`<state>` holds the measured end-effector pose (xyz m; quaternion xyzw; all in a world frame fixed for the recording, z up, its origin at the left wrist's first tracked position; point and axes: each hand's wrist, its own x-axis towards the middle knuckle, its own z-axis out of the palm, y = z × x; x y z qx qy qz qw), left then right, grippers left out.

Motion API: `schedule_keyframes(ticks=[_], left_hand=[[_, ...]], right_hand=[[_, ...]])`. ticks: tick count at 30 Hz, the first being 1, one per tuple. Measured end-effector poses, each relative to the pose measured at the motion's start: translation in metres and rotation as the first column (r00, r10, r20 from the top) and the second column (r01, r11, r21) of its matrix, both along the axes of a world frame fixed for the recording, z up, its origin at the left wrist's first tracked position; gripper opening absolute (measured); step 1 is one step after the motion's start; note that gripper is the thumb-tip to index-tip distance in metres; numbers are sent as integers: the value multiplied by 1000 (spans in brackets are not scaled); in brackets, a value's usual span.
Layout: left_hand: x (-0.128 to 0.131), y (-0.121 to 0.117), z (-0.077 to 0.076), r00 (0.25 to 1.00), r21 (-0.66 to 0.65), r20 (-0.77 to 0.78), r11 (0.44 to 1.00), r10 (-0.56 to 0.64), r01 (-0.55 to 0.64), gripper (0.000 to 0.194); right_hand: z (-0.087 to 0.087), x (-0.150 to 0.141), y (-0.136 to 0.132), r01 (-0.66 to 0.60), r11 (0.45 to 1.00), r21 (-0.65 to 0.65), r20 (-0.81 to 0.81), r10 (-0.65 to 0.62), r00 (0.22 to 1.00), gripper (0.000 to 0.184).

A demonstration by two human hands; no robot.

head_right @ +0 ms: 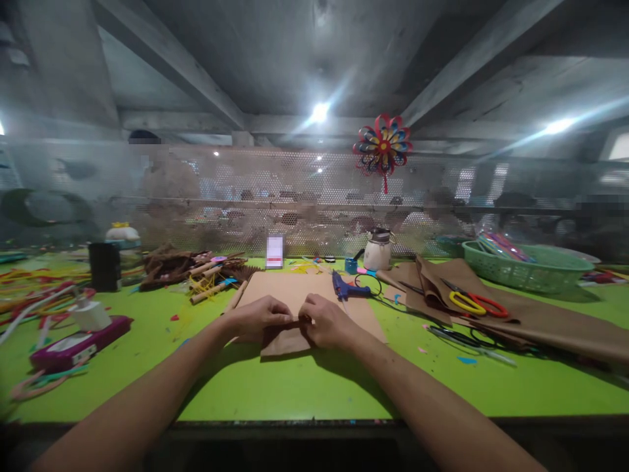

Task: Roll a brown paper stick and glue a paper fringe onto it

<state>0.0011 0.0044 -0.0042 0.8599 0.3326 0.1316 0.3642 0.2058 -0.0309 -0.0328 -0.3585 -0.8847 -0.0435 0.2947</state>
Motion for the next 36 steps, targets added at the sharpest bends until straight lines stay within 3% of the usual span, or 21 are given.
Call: schedule_keyframes(ticks=[4, 10, 16, 23, 31, 36], left_hand=[[4, -5, 0, 999, 74, -36, 997, 4, -2, 48], [10, -8, 1, 997, 296, -79, 955, -2, 25, 42], [11, -5, 3, 998, 293, -63, 956, -14, 32, 39], [9, -10, 5, 987, 331, -157, 943, 14, 40, 43], [10, -11, 4, 984, 421, -180, 904, 0, 77, 43], [12, -11, 4, 981, 423, -196, 902, 2, 83, 44]], right_hand=[[5, 0, 0, 0, 993, -121, -126, -15, 992, 17], [11, 5, -1, -7, 936, -352, -77, -21, 997, 29], [11, 10, 4, -16, 928, -373, -174, -53, 983, 24], [9, 12, 7, -24, 922, -386, -199, -58, 978, 26], [14, 16, 1, -182, 882, -436, -182, 111, 977, 29], [12, 15, 1, -154, 894, -421, -171, 88, 981, 25]])
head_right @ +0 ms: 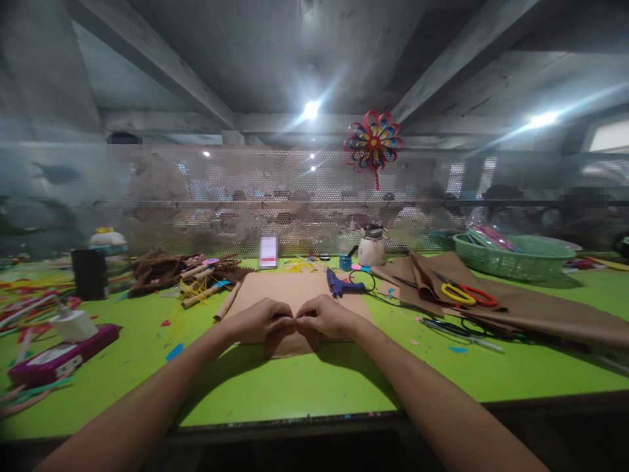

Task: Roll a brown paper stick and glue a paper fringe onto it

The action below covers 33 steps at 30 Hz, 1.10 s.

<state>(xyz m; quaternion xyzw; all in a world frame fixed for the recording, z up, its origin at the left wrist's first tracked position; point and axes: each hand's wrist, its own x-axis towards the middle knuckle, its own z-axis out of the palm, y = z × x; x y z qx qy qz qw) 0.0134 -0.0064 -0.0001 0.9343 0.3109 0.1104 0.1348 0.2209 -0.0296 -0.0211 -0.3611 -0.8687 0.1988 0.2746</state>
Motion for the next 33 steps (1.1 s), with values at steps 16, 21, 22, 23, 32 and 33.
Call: schedule_keyframes(ticks=[16, 21, 22, 23, 32, 33], left_hand=[[-3, 1, 1, 998, 30, 37, 998, 54, -55, 42], [-11, 14, -9, 993, 69, 94, 994, 77, -83, 40], [-13, 16, -9, 991, 72, 109, 993, 83, -91, 39], [-14, 18, -9, 989, 70, 123, 993, 87, -96, 36], [-16, 13, 6, 978, -292, 207, 956, 32, 30, 32], [-16, 11, 8, 971, -333, 238, 941, 18, 65, 33]], right_hand=[[6, 2, 1, 115, 985, 125, 65, -124, 990, 30], [-2, 6, 9, 172, 978, 115, 56, -179, 982, 33], [-4, 7, 12, 183, 977, 111, 46, -189, 981, 34], [-6, 8, 15, 189, 976, 107, 31, -193, 981, 35], [1, 18, 18, 129, 984, -121, -164, -148, 975, 42], [3, 18, 16, 86, 977, -193, -229, -130, 965, 43]])
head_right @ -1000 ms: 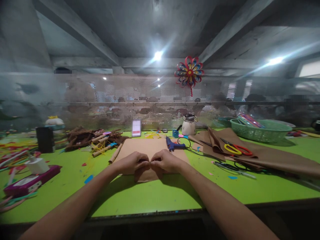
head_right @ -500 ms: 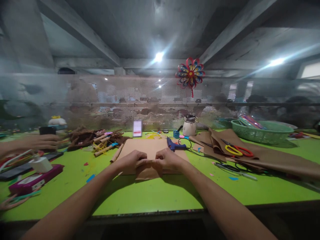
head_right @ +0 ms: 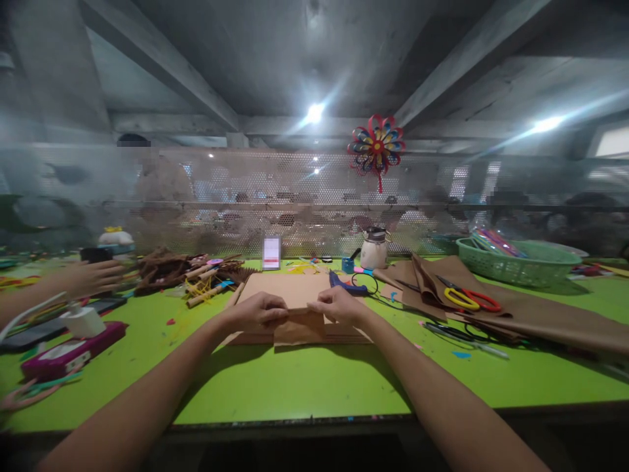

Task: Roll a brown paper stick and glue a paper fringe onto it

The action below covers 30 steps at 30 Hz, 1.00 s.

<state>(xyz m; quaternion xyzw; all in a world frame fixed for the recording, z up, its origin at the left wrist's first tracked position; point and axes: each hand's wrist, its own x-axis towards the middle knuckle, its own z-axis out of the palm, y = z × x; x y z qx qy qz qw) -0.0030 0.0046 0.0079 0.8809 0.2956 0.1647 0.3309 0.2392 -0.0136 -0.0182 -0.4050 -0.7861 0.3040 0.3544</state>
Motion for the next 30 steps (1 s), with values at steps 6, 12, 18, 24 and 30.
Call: schedule_keyframes(ticks=[6, 12, 18, 24, 30], left_hand=[[2, -14, 7, 957, -295, 288, 948, -32, 121, 33], [9, -14, -7, 927, -536, 364, 792, -96, 293, 36], [21, -19, -17, 939, -593, 318, 745, -133, 306, 28], [17, -3, -16, 899, -385, 390, 922, 202, -40, 28], [16, 1, 1, 818, -29, 504, 952, 277, -304, 34]], right_hand=[[17, -10, -22, -359, 915, -183, -647, 163, 745, 34], [24, -23, -41, -615, 779, -122, -495, 489, 718, 36], [25, -22, -38, -472, 881, -4, -397, 432, 810, 21], [13, -17, -20, -119, 993, 8, -91, 120, 989, 26], [1, -28, -10, -57, 982, 181, 248, 10, 969, 29]])
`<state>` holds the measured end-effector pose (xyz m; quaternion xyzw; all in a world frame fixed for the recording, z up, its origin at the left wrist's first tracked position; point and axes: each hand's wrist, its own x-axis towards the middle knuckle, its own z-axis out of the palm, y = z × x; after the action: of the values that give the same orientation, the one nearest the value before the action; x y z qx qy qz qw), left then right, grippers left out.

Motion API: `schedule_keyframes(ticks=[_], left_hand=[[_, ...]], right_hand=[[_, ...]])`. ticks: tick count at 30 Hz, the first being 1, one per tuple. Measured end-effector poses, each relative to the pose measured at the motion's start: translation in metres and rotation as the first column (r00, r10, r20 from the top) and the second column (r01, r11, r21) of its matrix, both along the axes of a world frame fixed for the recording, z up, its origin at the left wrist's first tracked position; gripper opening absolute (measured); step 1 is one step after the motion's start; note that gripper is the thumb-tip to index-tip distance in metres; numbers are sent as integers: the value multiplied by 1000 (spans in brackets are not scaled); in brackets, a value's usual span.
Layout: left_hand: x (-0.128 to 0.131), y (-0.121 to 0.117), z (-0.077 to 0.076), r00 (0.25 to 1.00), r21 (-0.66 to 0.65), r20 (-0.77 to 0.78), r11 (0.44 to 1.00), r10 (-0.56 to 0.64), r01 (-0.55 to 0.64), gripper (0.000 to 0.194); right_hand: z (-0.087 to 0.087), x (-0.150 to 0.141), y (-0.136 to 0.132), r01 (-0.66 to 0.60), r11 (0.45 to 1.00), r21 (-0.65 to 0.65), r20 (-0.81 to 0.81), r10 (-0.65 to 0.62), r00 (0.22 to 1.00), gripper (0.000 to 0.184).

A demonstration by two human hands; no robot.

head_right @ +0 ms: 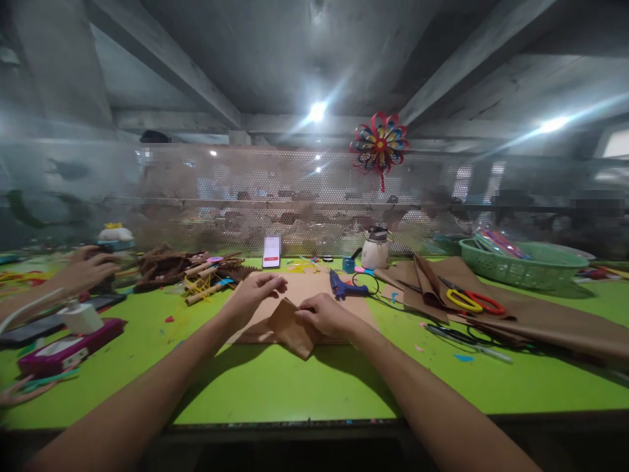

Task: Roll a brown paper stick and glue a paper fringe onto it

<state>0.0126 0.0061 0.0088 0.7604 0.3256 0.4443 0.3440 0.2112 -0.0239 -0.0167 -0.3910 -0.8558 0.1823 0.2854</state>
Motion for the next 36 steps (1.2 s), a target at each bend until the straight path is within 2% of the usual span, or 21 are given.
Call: schedule_keyframes(ticks=[2, 4, 6, 8, 16, 20, 24, 28, 32, 36], left_hand=[[3, -3, 0, 981, 142, -193, 990, 25, 2, 32], [5, -5, -3, 919, 211, -394, 975, 20, 69, 30], [6, -5, -8, 853, 218, -522, 966, -5, 139, 29], [5, -4, -12, 816, 206, -578, 963, -25, 175, 29], [-1, 0, -10, 786, 99, -609, 973, -108, 210, 28], [-2, 3, -13, 793, 100, -606, 983, -64, 155, 27], [-3, 8, -23, 802, 85, -597, 994, -8, 73, 24], [-4, 13, -31, 802, 36, -597, 999, -2, 29, 22], [-4, 16, -35, 782, 32, -623, 999, -12, 41, 22], [1, 14, -37, 791, 80, -611, 993, -18, 85, 26]], right_hand=[[-2, -5, 0, -1, 1000, 24, 29, 1, 1000, 28], [-3, -7, 0, 5, 998, 56, 48, -8, 999, 27], [-4, -7, -1, 15, 997, 77, 61, -20, 998, 27], [-5, -6, -2, 23, 997, 76, 70, -28, 997, 27], [-9, -1, 3, 21, 999, 29, 29, -22, 999, 28], [-8, 0, 4, 21, 1000, 24, 33, -21, 999, 25], [-15, 0, 9, 56, 995, 79, 88, -63, 994, 25], [-25, 1, 18, 84, 985, 148, 143, -106, 984, 21], [-29, 0, 21, 67, 974, 218, 167, -105, 980, 18], [-30, -2, 20, 59, 962, 268, 196, -114, 974, 19]])
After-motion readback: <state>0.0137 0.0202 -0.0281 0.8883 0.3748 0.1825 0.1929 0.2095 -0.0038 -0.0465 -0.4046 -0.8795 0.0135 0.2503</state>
